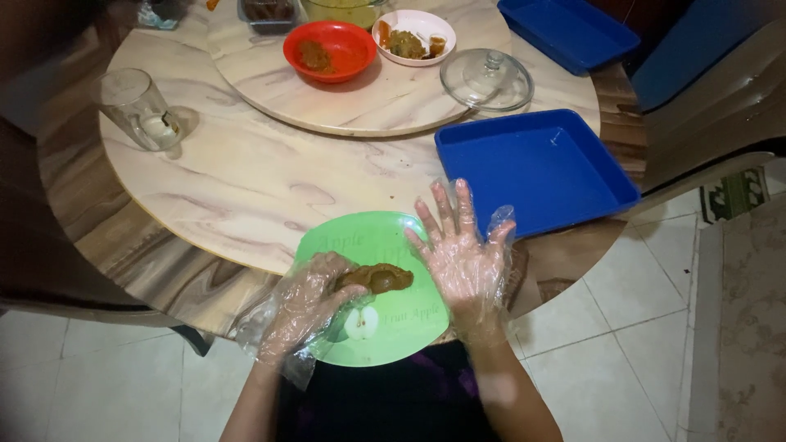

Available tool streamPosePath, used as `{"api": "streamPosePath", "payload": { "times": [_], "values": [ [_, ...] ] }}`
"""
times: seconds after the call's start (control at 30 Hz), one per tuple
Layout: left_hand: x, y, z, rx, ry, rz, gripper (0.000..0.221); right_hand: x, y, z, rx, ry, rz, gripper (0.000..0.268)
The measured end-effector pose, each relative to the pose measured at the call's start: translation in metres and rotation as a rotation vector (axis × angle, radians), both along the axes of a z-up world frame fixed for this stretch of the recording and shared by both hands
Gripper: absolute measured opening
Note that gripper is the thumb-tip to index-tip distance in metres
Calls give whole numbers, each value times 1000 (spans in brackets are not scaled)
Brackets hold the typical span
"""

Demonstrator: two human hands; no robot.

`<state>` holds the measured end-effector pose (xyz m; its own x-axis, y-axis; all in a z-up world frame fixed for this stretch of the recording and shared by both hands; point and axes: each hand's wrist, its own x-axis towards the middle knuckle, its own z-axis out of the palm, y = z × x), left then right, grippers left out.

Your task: A person wearing gloves is shaping and detailing a piece of dough on a green plastic board.

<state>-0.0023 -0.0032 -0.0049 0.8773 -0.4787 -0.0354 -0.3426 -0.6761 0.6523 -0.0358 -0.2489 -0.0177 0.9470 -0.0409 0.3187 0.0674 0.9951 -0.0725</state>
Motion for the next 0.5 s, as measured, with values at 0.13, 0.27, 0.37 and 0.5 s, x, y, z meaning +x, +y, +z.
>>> {"api": "streamPosePath", "payload": {
  "times": [0.13, 0.27, 0.37, 0.5],
  "values": [
    [-1, 0, 5, -47, 3, 21, 32, 0, 0, -1, 6, -11, 9, 86],
    [-2, 1, 7, -33, -16, -11, 31, -1, 0, 0, 28, 15, 15, 85],
    [1, 2, -5, -47, -46, -27, 31, 0, -1, 0, 7, 24, 4, 86],
    [1, 1, -2, -55, -47, -19, 31, -1, 0, 3, 3, 40, 4, 84]
  ]
}}
